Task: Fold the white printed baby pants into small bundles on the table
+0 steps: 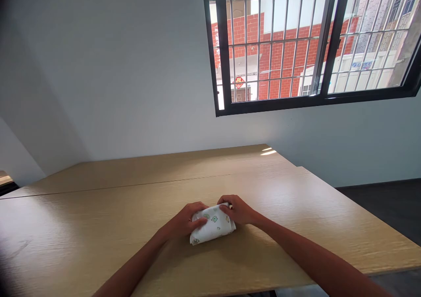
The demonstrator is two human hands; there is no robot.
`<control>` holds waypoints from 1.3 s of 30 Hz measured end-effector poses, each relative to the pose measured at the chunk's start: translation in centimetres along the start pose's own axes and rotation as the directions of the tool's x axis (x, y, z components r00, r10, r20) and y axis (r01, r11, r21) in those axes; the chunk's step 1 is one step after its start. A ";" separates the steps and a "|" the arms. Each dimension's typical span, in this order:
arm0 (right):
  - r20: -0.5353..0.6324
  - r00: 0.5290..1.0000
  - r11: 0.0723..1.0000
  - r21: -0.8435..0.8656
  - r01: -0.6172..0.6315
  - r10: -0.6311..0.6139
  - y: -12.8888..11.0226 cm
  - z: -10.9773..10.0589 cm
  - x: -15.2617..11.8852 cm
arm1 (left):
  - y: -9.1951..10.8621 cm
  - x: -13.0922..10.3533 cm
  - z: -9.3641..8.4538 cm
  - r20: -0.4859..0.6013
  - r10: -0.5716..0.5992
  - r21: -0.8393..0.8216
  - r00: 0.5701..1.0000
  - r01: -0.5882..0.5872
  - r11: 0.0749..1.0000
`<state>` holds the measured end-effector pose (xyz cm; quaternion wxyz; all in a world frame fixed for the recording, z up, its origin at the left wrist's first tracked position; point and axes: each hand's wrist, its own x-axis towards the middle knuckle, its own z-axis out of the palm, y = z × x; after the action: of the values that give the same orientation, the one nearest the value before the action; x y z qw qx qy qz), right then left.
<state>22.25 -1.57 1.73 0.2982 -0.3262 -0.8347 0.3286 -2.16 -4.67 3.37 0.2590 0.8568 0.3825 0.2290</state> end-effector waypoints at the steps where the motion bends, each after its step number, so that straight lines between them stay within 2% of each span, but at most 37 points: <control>1: -0.038 0.998 0.996 -0.076 0.048 -0.051 0.0 0.2 -0.1 | -0.1 0.0 0.0 -0.002 0.002 -0.002 1.000 -0.002 1.000; 3: -0.061 0.989 0.976 -0.179 0.125 -0.138 0.1 0.5 -0.2 | -0.1 0.1 0.1 -0.003 0.013 0.009 1.000 -0.013 1.000; 6: -0.004 0.979 0.954 -0.226 0.196 -0.202 0.1 0.6 -0.5 | -0.1 0.0 0.3 -0.015 0.035 0.040 0.999 -0.035 0.999; 13: 0.083 0.979 0.930 -0.306 0.205 -0.188 -0.6 0.5 -0.6 | -0.1 0.0 0.1 0.063 0.050 0.012 0.997 -0.050 0.999; 18: 0.112 0.975 0.909 -0.354 0.221 -0.193 -0.6 0.7 -0.7 | -0.5 0.3 0.4 0.057 0.062 0.025 0.996 -0.064 0.998; 21: 0.067 0.980 0.926 -0.322 0.197 -0.185 -0.4 0.7 -0.6 | -0.3 0.4 0.6 0.045 0.048 0.035 0.998 -0.049 0.998; 23: -0.009 0.978 0.939 -0.281 0.200 -0.211 -0.6 0.7 -0.7 | 0.0 0.4 0.8 0.024 0.036 0.043 0.999 -0.037 0.998; 25: -0.087 0.960 0.939 -0.247 0.238 -0.266 -1.3 0.7 -0.8 | 0.2 0.4 0.9 -0.006 0.024 0.045 1.000 -0.024 0.999; 27: -0.108 0.938 0.925 -0.239 0.296 -0.328 -2.4 0.7 -1.2 | 0.2 0.4 1.0 -0.043 0.006 0.049 0.999 -0.004 0.999; 29: -0.041 0.928 0.898 -0.268 0.348 -0.371 -3.5 0.9 -1.6 | 0.0 0.5 1.1 -0.079 -0.004 0.060 0.997 0.008 0.998; 31: 0.094 0.917 0.858 -0.325 0.397 -0.388 -4.3 1.1 -1.9 | -0.4 0.5 1.0 -0.102 -0.001 0.057 0.995 0.007 0.998; 34: 0.282 0.895 0.810 -0.392 0.436 -0.345 -4.4 1.6 -2.1 | -1.1 0.5 1.0 -0.113 -0.009 0.060 0.994 0.016 0.998; 36: 0.333 0.892 0.806 -0.410 0.428 -0.304 -3.8 1.7 -2.1 | -1.5 0.5 0.9 -0.115 -0.026 0.088 0.993 0.036 0.995; 39: 0.334 0.906 0.812 -0.432 0.393 -0.261 -2.5 1.5 -1.8 | -1.7 0.6 0.9 -0.110 -0.015 0.118 0.994 0.028 0.993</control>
<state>21.45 -4.88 2.13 0.1467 -0.1955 -0.9655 0.0896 -2.21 -3.51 1.78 0.1884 0.8529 0.4183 0.2494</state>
